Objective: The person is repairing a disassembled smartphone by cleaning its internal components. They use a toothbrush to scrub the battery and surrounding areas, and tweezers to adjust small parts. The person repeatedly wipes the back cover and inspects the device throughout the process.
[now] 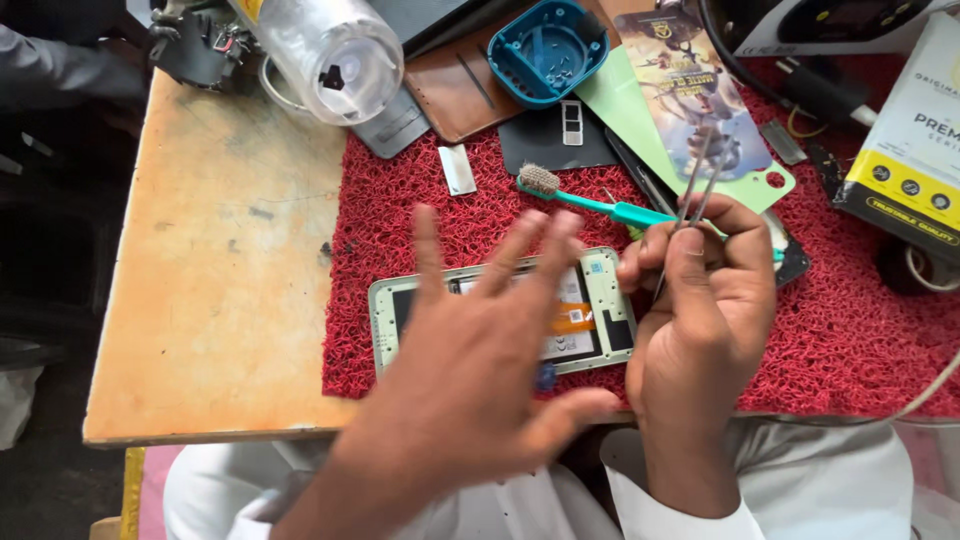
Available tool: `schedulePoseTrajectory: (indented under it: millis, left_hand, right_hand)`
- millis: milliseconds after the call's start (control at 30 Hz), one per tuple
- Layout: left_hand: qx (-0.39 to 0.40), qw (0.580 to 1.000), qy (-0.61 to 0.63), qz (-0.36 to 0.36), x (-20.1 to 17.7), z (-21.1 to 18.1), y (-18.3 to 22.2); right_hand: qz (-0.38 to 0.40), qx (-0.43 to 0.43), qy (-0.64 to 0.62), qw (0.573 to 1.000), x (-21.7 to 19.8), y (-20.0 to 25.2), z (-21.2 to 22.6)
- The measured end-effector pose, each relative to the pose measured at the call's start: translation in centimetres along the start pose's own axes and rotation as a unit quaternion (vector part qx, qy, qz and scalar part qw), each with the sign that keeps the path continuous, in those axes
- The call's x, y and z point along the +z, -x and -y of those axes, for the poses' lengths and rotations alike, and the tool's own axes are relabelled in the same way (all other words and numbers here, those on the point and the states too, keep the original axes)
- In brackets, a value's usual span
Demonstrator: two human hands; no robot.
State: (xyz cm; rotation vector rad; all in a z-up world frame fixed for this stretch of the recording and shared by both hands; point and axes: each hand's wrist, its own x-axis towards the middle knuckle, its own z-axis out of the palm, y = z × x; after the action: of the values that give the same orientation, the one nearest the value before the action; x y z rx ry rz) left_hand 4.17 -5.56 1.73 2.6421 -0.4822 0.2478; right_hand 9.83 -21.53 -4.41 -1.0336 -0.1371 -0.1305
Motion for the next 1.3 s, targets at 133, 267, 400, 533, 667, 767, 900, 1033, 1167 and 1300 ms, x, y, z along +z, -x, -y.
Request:
schedulePoseTrajectory:
  millis: [133, 267, 400, 533, 667, 767, 900, 1033, 1167, 1300]
  left_hand:
    - [0.015, 1.0, 0.003, -0.009, 0.5, -0.4, -0.2]
    - [0.026, 0.999, 0.019, 0.023, 1.6, -1.1, -0.5]
    - [0.019, 0.999, 0.02, 0.022, 0.1, -0.2, -0.2]
    - [0.021, 0.998, 0.048, 0.044, 1.1, -1.4, -0.1]
    - [0.034, 0.998, 0.048, 0.014, 1.5, -0.8, 0.3]
    - [-0.031, 0.998, 0.023, 0.048, 2.2, -0.1, -0.1]
    - [0.001, 1.0, -0.003, 0.018, 2.3, -1.0, -0.2]
    - [-0.029, 0.998, 0.004, 0.054, 2.5, -2.3, -0.9]
    - [-0.022, 1.0, 0.012, 0.007, 3.2, -2.0, -0.6]
    - [0.022, 0.999, 0.04, 0.008, 2.6, -0.7, -1.0]
  right_hand:
    - [-0.01, 0.01, 0.013, 1.0, 0.1, -0.2, 0.0]
    - [-0.005, 0.01, 0.004, 1.0, 0.5, -0.3, 0.3]
    - [-0.009, -0.001, -0.017, 1.0, 0.4, -0.2, 0.2]
    - [-0.011, -0.017, -0.054, 0.998, -0.4, -0.2, 0.0]
    - [-0.006, -0.017, -0.084, 0.996, -0.2, -0.5, 1.2]
    - [0.017, -0.041, -0.057, 0.997, -1.4, -1.0, 3.8]
    - [0.057, -0.012, 0.219, 0.974, -2.9, -0.1, 6.6]
    - [0.063, -0.004, 0.342, 0.938, -4.4, 0.7, 6.7]
    - [0.067, -0.019, 0.388, 0.919, -6.1, 2.2, 5.5]
    - [0.081, -0.035, 0.419, 0.904, -6.4, 1.6, 5.2]
